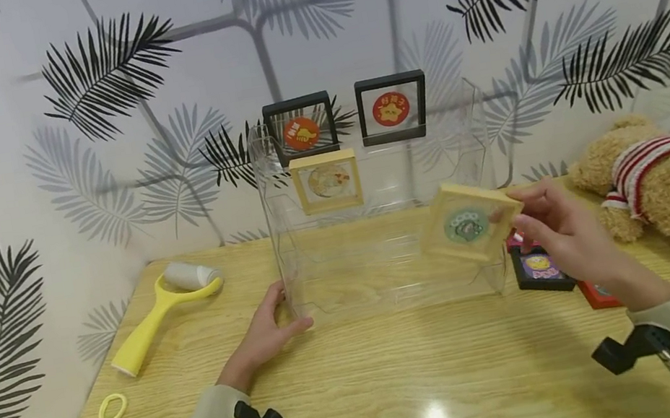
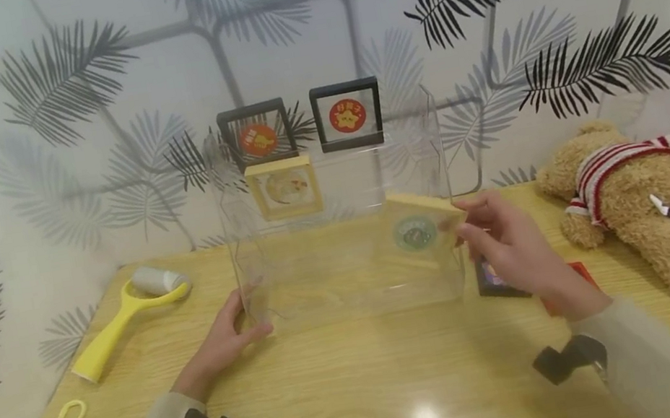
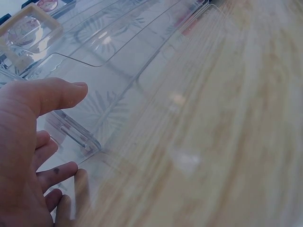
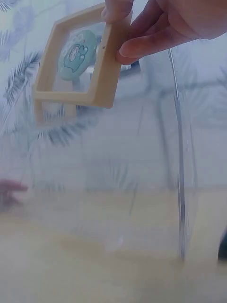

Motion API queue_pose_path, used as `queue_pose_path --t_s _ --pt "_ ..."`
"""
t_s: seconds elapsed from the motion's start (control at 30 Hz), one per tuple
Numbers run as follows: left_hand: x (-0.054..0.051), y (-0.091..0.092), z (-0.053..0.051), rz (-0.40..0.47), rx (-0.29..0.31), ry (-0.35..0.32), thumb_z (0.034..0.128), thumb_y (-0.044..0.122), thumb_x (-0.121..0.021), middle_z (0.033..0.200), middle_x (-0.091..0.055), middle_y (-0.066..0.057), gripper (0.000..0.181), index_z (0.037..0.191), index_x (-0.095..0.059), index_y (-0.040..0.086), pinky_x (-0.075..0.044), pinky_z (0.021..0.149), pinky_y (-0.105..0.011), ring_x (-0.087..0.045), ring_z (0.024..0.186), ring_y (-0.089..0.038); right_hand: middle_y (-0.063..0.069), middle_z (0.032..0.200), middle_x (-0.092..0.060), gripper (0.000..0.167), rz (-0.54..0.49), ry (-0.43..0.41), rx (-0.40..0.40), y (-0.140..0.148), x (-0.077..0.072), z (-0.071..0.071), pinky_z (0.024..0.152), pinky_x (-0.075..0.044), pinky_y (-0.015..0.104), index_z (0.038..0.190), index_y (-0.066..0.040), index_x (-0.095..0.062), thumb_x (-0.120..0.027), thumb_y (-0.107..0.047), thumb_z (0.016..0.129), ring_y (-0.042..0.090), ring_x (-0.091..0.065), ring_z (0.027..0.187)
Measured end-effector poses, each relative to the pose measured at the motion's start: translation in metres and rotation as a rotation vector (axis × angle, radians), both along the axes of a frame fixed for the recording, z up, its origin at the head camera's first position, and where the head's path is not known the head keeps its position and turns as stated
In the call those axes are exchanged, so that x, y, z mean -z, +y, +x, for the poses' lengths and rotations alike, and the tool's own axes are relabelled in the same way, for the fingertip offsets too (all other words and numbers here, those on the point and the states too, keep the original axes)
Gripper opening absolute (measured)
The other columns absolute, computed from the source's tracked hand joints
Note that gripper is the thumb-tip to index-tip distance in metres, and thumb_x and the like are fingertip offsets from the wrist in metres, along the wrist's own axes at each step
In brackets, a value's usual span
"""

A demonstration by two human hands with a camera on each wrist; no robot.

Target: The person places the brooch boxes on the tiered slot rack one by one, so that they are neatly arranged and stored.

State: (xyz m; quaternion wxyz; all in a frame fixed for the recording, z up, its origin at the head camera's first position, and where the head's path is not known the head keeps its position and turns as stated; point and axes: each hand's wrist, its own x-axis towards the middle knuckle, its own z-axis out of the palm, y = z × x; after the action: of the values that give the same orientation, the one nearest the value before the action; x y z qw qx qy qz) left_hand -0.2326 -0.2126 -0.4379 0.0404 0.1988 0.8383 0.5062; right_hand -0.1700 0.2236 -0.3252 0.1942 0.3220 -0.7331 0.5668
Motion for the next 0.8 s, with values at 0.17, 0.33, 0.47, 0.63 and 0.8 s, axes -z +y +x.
queue_pose_path --t_s 0.17,0.33,0.47,0.63,0.8 --pt "-0.001 -0.003 0.004 -0.008 -0.012 0.003 0.0856 0.013 -0.073 0.146 -0.041 -0.022 0.074 0.147 -0.031 0.007 -0.026 0.111 -0.058 -0.036 0.137 -0.040 -0.016 0.104 -0.069 0.020 0.043 0.088 0.124 -0.015 -0.033 -0.023 0.058 -0.050 0.013 0.108 0.016 -0.048 -0.051 0.019 0.089 0.000 -0.065 0.075" --pt "-0.001 -0.001 0.002 -0.001 -0.003 0.014 0.0860 0.013 -0.072 0.145 -0.042 -0.023 0.073 0.146 -0.032 0.006 -0.029 0.109 -0.058 -0.037 0.135 -0.040 -0.004 0.108 -0.069 0.021 0.168 0.078 0.317 -0.024 -0.056 -0.044 0.061 -0.049 0.009 0.109 0.011 -0.053 -0.059 0.011 0.089 -0.009 -0.060 0.070" --pt "-0.001 0.000 0.002 -0.001 -0.005 -0.004 0.0863 0.012 -0.072 0.147 -0.039 -0.022 0.073 0.147 -0.031 0.008 -0.029 0.110 -0.057 -0.036 0.137 -0.039 0.025 0.109 -0.067 0.020 0.249 0.101 0.395 -0.028 -0.065 -0.064 0.061 -0.047 0.005 0.108 0.008 -0.056 -0.063 0.004 0.089 -0.012 -0.056 0.066" --pt "0.000 0.003 0.002 0.009 -0.012 -0.019 0.0854 0.010 -0.072 0.148 -0.037 -0.022 0.075 0.148 -0.030 0.008 -0.027 0.111 -0.058 -0.034 0.138 -0.040 0.022 0.098 -0.069 0.018 0.353 0.140 0.470 -0.032 -0.069 -0.083 0.062 -0.043 0.003 0.107 0.005 -0.060 -0.064 0.003 0.089 -0.008 -0.058 0.069" --pt "-0.001 0.002 0.000 0.009 -0.006 0.008 0.0853 0.010 -0.072 0.148 -0.038 -0.022 0.074 0.147 -0.031 0.006 -0.027 0.111 -0.058 -0.035 0.137 -0.040 0.022 0.096 -0.069 0.017 0.399 0.160 0.476 -0.037 -0.072 -0.094 0.062 -0.040 0.000 0.106 0.005 -0.061 -0.062 0.004 0.089 0.027 -0.069 0.075"
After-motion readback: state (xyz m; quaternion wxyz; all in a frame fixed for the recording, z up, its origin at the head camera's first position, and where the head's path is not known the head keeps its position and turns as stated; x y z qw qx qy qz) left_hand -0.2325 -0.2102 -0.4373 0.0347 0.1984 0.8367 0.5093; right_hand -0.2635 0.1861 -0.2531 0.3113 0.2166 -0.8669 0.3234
